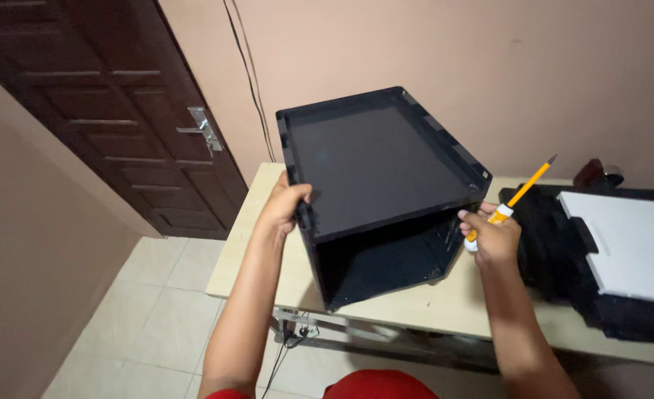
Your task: The person assembles a black plastic storage box by fitting side panels, a front panel, and a top lid onto a base. They use a yellow utility knife to pry and align the interlocking edges, then press the parts together to form a closed box.
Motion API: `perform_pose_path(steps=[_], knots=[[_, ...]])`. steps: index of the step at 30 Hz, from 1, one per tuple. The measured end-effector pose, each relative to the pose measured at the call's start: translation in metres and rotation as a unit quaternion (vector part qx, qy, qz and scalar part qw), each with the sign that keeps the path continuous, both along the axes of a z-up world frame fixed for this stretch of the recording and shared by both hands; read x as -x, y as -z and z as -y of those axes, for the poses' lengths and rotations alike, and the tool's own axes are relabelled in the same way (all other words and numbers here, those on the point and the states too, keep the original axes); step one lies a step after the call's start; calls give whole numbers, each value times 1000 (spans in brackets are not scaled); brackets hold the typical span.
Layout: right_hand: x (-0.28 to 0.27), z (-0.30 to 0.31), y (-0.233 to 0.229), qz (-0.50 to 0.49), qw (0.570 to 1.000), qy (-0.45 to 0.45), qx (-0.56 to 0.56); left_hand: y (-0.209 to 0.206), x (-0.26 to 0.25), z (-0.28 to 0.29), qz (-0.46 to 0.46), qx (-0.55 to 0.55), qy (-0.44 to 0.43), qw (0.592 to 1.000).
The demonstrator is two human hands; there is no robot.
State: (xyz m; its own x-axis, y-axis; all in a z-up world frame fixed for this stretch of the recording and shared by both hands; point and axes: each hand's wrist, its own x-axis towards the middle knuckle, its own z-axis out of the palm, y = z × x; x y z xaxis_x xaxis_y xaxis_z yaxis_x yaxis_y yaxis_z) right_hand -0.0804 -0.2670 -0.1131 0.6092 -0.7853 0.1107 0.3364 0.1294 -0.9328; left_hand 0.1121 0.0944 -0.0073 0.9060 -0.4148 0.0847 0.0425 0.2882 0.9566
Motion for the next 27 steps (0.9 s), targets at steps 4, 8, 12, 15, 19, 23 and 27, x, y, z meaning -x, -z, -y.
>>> perform_pose_path(steps=[4, 8, 12, 15, 19, 23, 27], knots=[[16, -48, -4, -7, 998, 55, -11, 3, -36, -19, -3, 7, 84, 996], [33, -106, -15, -21, 997, 80, 2, 0, -68, -37, -26, -30, 87, 995], [39, -145, -31, -32, 995, 93, 22, 0, -86, -50, -28, -33, 116, 992], [43, -165, -40, -60, 993, 99, 18, 0, -98, -57, -23, -50, 140, 989], [46, -184, -44, -55, 994, 98, 6, 1, -104, -63, -22, -56, 149, 987], [49, -192, -46, -78, 992, 98, 5, 4, -103, -69, -27, -69, 141, 987], [53, -191, -44, -60, 993, 101, 10, 16, -102, -70, -7, -71, 136, 988]])
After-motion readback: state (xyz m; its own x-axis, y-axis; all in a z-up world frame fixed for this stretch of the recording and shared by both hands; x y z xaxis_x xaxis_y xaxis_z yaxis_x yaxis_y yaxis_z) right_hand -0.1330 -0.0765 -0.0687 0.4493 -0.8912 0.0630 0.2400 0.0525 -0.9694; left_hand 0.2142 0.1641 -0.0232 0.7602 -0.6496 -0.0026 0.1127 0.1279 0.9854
